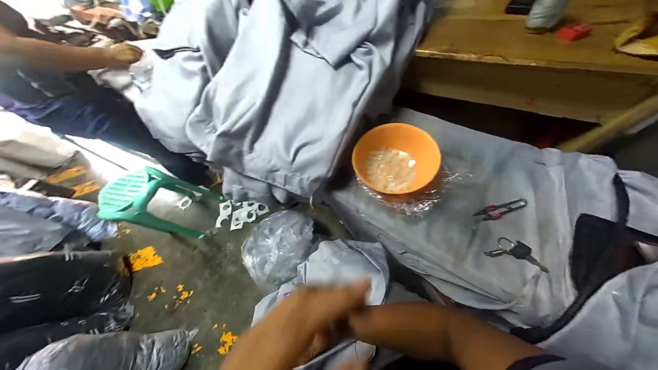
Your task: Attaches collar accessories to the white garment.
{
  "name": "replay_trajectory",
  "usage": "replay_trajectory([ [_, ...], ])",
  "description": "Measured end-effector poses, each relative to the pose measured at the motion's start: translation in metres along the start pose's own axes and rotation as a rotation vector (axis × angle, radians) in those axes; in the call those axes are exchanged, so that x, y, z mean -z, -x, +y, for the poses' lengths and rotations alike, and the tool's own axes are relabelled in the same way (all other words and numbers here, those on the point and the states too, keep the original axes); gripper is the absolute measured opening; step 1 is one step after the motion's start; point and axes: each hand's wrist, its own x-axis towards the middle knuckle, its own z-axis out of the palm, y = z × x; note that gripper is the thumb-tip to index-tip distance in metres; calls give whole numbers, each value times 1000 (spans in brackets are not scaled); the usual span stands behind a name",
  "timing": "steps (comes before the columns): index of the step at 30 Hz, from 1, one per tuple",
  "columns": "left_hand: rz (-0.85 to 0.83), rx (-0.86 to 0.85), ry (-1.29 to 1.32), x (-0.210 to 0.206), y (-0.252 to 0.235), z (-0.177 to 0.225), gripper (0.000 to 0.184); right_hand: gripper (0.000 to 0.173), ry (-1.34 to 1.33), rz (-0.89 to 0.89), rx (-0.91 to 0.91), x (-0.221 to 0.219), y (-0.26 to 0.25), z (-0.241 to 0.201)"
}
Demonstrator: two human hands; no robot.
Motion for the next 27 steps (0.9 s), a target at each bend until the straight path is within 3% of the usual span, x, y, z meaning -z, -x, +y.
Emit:
replay_trajectory([
  [2, -131, 10, -277, -5, -48, -42, 44, 29, -18, -8, -4, 1, 0, 4],
  [4, -190, 55, -481, -13, -92, -78, 37, 24, -60, -17, 155, -4, -34, 51],
  [6, -209, 118, -553, -26, -136, -107, 34, 20, -128, -13, 219, -7, -50, 72],
  [10, -347, 224, -631, -52, -204, -150, 33, 20, -120, -45, 211, -1, -42, 65],
  [13, -544, 319, -728, -69, -228, -176, 30, 19, -77, -42, 213, 2, -43, 66],
  [19, -700, 382, -833, -86, -239, -177, 17, 20, -45, -79, 226, 7, -44, 68],
  [22, -654, 356, -720, -80, -239, -172, 14, 20, -67, -91, 251, 4, -51, 78],
  [27, -305, 477, -231, -57, -224, -154, 19, 19, -128, -60, 283, 3, -43, 75],
])
